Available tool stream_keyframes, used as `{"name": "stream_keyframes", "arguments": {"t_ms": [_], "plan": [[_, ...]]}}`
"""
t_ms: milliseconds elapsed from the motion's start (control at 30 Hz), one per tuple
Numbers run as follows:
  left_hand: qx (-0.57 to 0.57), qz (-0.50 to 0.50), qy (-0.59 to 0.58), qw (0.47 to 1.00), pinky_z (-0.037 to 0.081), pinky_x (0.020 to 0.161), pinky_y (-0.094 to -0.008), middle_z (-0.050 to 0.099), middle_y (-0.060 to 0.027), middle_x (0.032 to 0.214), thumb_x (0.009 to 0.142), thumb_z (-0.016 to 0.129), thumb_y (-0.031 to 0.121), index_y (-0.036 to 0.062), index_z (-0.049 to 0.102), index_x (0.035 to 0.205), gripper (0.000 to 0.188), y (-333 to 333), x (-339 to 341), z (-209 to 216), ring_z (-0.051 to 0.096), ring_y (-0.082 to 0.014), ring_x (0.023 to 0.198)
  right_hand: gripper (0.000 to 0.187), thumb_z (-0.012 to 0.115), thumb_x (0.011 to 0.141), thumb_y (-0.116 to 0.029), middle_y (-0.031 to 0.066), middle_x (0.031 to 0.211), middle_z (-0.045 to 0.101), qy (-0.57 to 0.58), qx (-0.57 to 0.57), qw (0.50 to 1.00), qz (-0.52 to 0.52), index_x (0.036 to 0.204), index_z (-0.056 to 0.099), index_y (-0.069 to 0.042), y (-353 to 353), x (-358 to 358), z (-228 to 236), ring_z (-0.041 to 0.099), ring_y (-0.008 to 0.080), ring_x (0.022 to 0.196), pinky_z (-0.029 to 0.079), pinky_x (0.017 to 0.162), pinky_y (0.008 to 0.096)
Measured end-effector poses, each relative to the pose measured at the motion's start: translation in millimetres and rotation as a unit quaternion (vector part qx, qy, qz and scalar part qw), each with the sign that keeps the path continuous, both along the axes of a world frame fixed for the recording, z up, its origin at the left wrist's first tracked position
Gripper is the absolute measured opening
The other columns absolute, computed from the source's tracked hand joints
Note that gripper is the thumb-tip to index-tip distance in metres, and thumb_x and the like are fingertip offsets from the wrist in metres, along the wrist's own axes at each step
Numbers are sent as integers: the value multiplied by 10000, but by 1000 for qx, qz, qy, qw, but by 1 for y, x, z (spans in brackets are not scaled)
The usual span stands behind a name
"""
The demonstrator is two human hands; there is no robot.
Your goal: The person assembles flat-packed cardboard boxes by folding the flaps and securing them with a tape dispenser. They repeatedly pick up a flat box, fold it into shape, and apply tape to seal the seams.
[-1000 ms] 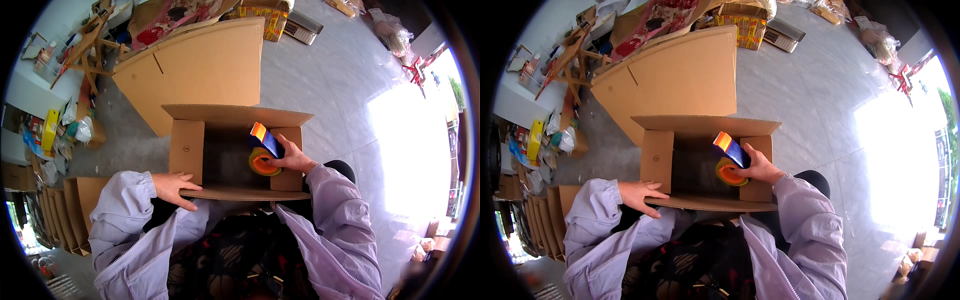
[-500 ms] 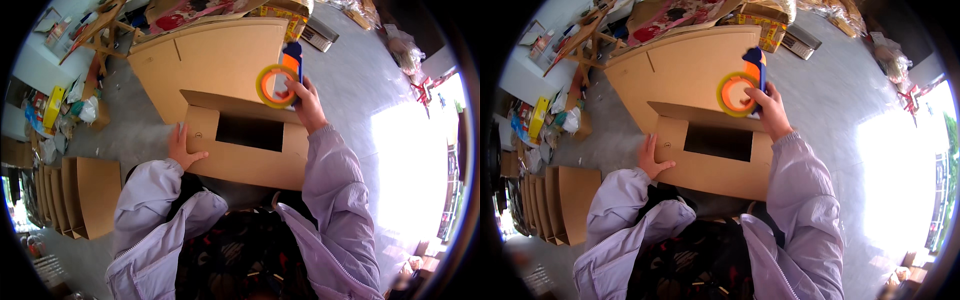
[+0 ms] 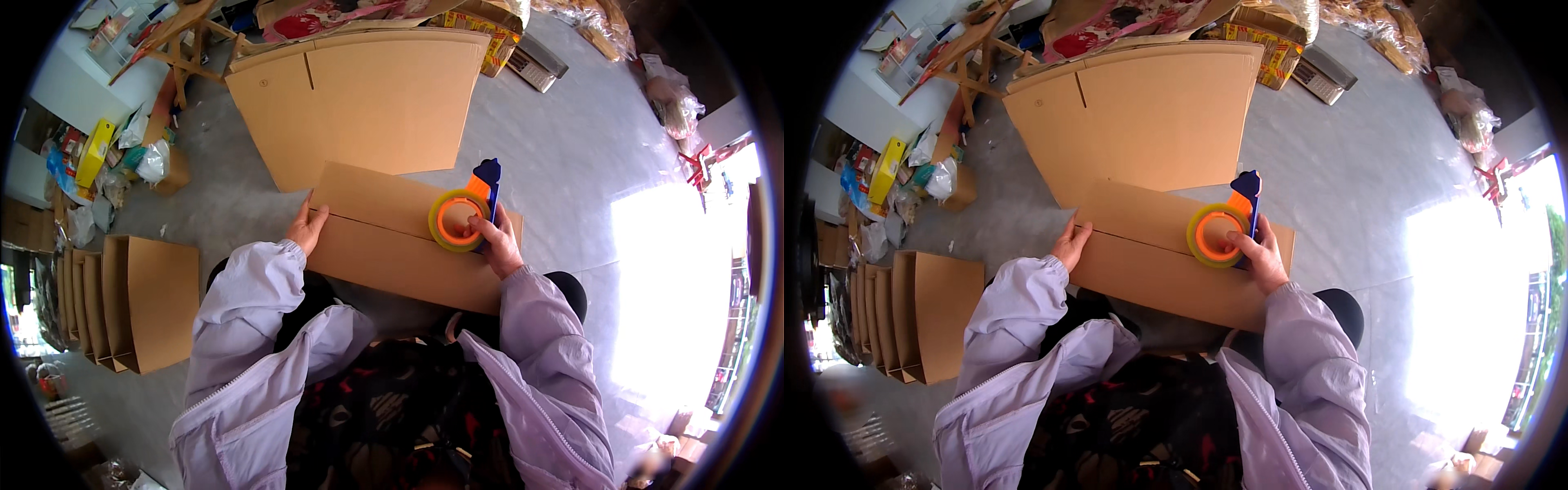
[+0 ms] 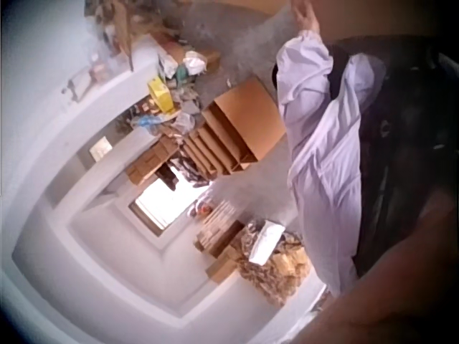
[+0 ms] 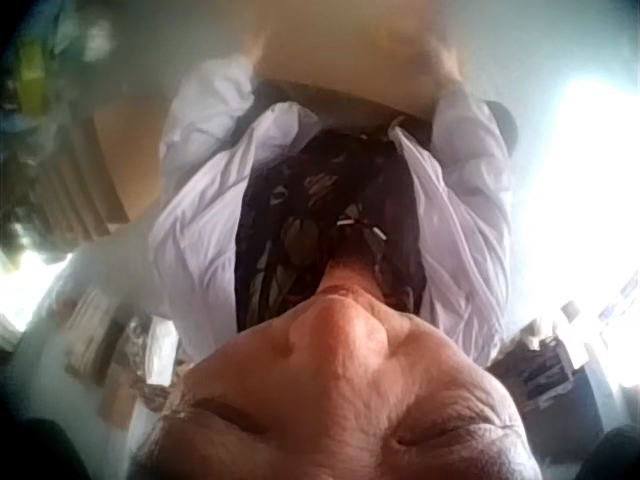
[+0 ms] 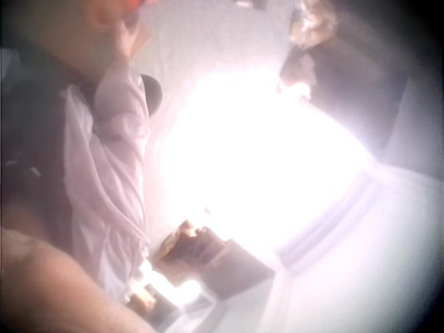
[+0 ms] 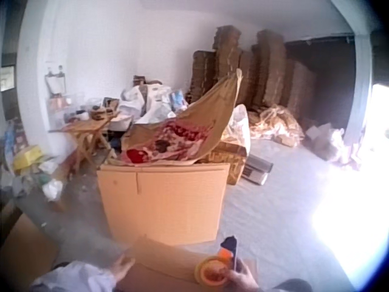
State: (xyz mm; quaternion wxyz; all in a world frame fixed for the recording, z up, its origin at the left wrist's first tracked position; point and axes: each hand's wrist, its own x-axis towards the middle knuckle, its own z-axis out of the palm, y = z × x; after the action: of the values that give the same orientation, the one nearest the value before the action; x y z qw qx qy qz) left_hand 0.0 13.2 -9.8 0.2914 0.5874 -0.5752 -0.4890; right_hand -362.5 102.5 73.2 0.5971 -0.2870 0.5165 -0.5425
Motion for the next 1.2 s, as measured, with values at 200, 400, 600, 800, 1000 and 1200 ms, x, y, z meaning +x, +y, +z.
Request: {"name": "stream_keyframes", "arguments": {"t_ms": [200,400,600,800,1000,1200], "plan": [[21,-66,-79,994,317,1085,-341,391,-153,1479,961,521,447,198,157,1533,722,-13,-3,5,429,-269,1319,536,740,773,-144,67,1012,587,115,-65,991,18,1207,449,-27,3,-8,12,586,138,891,483,804,297],[23,-100,-111,988,346,1065,-348,419,-181,1455,963,504,349,181,131,1532,701,-9,-1,13,428,-305,1329,618,792,675,-213,105,956,591,376,-118,911,118,1160,461,-20,10,-13,41,578,159,913,466,844,305],[-45,-105,-71,991,350,1064,-346,340,-141,1514,982,461,268,146,156,1526,636,-5,-8,5,432,-287,1319,625,761,667,-182,212,892,636,493,-146,823,242,1191,454,-31,11,-3,33,658,381,844,520,748,409],[-87,-56,-67,992,355,1066,-337,408,-149,1468,986,467,286,118,242,1503,588,3,-16,17,426,-268,1332,603,747,674,-188,210,871,632,520,-149,793,279,1172,442,-38,1,7,38,648,394,820,515,718,430],[113,65,302,944,431,981,-319,552,-121,1320,1001,495,316,24,474,1366,468,34,-94,80,535,-182,1185,595,743,672,-196,210,871,636,543,-164,770,291,1165,442,-52,-5,19,43,645,398,812,515,702,446],[198,78,436,874,465,819,-241,670,-32,982,988,538,278,27,653,1118,305,38,-122,63,607,-96,915,631,758,687,-236,227,913,643,564,-161,747,313,1211,454,-56,-11,32,52,657,388,833,525,723,429]]}}
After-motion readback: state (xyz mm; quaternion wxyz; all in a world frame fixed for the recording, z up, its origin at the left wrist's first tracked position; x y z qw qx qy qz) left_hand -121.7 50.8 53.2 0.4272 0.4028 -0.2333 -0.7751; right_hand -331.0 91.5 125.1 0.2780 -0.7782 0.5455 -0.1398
